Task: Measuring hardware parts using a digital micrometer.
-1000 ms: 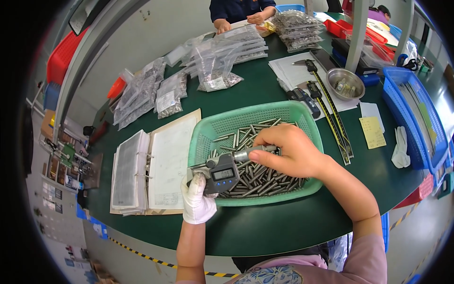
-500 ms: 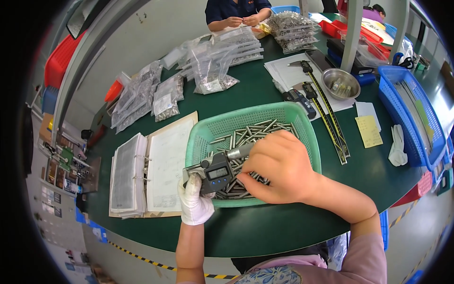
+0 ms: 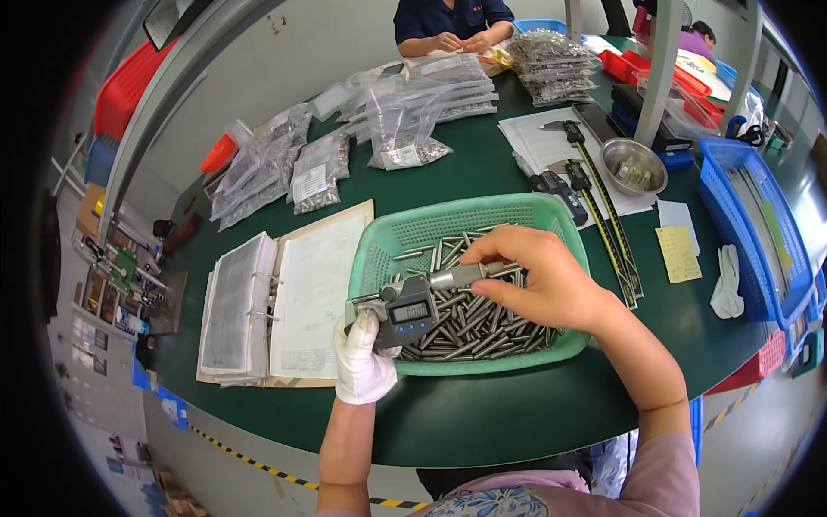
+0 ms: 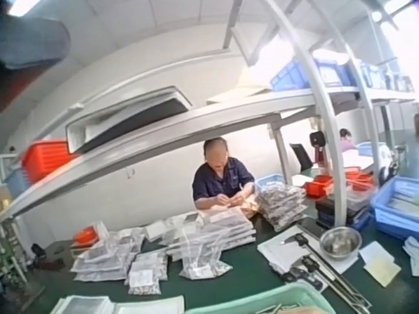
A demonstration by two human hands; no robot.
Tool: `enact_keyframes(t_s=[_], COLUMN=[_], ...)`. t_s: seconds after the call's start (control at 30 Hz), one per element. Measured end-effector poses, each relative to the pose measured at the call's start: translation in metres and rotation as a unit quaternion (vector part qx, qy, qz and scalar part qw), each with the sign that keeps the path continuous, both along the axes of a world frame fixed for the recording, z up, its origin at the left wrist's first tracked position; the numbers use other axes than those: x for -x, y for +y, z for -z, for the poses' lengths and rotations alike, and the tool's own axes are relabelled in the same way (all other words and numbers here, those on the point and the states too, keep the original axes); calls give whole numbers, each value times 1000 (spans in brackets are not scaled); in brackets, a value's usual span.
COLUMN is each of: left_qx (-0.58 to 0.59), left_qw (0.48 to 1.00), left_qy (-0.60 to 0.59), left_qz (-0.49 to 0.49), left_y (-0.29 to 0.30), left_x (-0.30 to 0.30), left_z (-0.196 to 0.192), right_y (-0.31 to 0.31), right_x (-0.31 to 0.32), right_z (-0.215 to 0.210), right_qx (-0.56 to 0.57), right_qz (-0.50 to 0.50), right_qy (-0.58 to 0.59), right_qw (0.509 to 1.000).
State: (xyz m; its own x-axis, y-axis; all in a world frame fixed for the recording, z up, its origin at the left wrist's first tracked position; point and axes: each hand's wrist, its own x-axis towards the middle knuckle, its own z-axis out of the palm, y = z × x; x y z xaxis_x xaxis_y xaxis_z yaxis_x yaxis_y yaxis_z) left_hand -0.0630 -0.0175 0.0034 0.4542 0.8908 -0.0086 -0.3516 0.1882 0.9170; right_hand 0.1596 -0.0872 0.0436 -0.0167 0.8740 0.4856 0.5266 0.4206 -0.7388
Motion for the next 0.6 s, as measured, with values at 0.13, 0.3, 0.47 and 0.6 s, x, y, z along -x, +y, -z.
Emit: enact_keyframes(t_s=[0.13,0.3,0.47,0.6], left_qx=[0,7,-26,-53], left_qw=[1000,1000,1000,999], left_qy=[5,16,-2,7], left_qz=[-5,-9,7,-2], left_y=[-2,-1,2,3], left_x=[0,2,3,5], left_z=[-2,1,7,12], right_y=[4,4,3,2], right_x=[-3,-1,-6,-1], right_z=[1,1,5,3], right_qx=[-48,-38,29,107], right_qz=[-19,-16,-29,-20], right_qy=[-59,-40,-49,0], right_qw=[997,998,998,994])
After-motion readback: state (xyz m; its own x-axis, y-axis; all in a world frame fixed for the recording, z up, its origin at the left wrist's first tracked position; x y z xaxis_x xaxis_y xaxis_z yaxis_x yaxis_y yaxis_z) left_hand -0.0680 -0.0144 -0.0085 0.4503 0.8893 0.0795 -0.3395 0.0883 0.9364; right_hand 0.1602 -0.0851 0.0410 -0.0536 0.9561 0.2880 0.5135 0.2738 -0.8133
